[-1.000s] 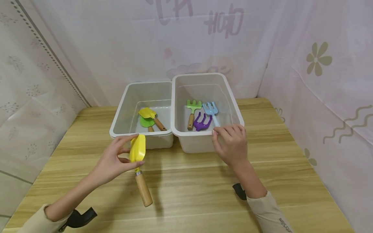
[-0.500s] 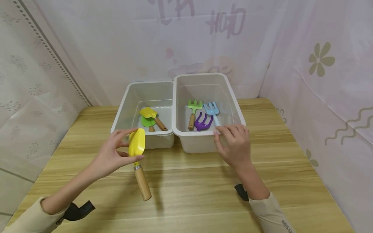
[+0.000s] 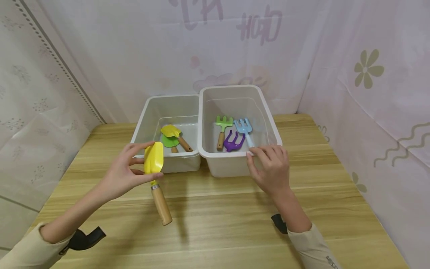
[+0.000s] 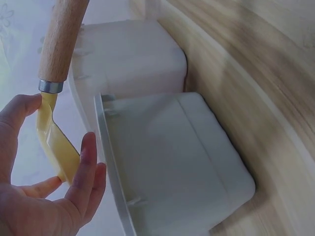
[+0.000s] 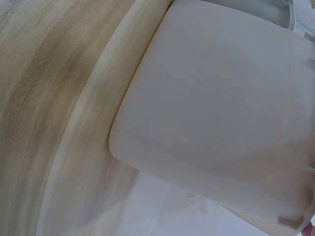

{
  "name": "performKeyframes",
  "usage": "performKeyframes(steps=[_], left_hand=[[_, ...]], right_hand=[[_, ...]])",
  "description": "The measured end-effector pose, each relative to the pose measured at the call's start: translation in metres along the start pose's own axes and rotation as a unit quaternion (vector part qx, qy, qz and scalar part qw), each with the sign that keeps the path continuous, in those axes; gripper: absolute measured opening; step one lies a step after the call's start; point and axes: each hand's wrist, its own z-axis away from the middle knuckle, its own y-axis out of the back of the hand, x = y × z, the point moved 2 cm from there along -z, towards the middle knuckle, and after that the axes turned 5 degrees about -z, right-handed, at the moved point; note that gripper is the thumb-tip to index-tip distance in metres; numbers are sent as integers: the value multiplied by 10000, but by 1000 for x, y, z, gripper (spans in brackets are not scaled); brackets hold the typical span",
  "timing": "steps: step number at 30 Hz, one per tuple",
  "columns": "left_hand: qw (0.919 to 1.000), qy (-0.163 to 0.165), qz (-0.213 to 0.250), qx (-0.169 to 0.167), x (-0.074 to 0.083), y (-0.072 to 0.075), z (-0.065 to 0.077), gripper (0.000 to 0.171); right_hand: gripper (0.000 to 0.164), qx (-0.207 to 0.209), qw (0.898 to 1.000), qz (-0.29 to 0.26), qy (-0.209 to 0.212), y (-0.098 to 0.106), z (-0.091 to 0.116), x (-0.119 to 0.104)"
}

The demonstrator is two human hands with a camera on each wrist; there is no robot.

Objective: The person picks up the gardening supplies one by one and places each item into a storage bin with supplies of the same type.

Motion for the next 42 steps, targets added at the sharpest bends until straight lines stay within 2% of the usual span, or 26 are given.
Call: performKeyframes(steps=[13,19,42], left_hand=[[9993,133,-330,-128,1,18,-15,89],[9989,64,-433,-188,3,22,-23,90],[9952,156,-904,-328,4,36,-45,89]], right_hand=[[34,23,9999,-42,-123,-2,3,0],[30,105,9998,-109,-159,-2,3,-2],[34,75,9997,-111,-215,-4,3,-2]])
